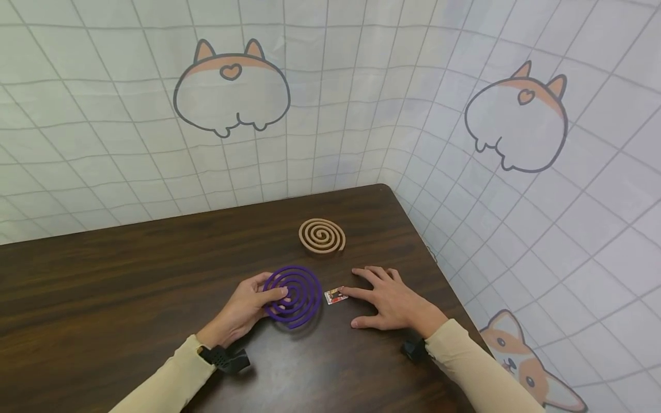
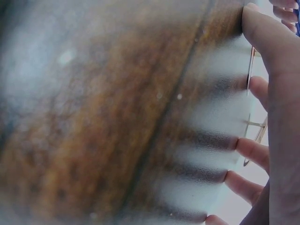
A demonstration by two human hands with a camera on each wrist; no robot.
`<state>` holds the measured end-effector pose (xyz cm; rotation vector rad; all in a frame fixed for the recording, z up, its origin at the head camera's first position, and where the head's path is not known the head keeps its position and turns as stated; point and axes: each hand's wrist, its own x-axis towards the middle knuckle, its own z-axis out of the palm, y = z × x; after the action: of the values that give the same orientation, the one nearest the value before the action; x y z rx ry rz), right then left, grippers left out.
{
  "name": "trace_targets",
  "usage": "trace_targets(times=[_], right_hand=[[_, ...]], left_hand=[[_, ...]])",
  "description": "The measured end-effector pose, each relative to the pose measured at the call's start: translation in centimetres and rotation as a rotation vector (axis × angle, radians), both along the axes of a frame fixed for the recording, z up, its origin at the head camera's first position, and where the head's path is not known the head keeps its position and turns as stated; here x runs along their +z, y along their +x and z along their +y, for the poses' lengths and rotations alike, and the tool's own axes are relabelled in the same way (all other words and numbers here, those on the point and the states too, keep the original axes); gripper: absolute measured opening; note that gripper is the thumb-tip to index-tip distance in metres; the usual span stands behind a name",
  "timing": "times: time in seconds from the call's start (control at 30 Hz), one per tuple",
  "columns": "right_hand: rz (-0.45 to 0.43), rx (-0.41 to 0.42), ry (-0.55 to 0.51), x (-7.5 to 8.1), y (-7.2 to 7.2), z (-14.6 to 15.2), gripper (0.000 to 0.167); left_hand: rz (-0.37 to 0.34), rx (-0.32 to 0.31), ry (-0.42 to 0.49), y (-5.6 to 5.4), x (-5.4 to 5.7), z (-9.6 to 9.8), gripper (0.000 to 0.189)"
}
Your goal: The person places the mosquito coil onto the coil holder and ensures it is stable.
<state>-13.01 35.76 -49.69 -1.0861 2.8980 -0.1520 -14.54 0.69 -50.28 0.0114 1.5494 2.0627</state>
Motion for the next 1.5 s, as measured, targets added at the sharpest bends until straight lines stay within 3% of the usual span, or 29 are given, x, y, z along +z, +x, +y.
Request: trace_targets(times=[0.23, 1.13, 1.5], right_hand=[[0.005, 0.006, -0.007, 0.1, 0.0, 0.1, 0.07], [-0.046, -0.024, 0.012, 0.0, -0.2, 0.0, 0.071], [-0.022, -0.008, -0.001, -0.2, -0.3, 0.2, 0.069]], left_hand=[[-0.003, -0.006, 0.04, -0.2, -0.1, 1.1, 0.047], [-0.036, 0.003, 0.057, -0.4, -0.1, 4.1, 0.039], [-0.058, 0.003, 0.063, -0.4, -0.5, 5.1, 0.032]])
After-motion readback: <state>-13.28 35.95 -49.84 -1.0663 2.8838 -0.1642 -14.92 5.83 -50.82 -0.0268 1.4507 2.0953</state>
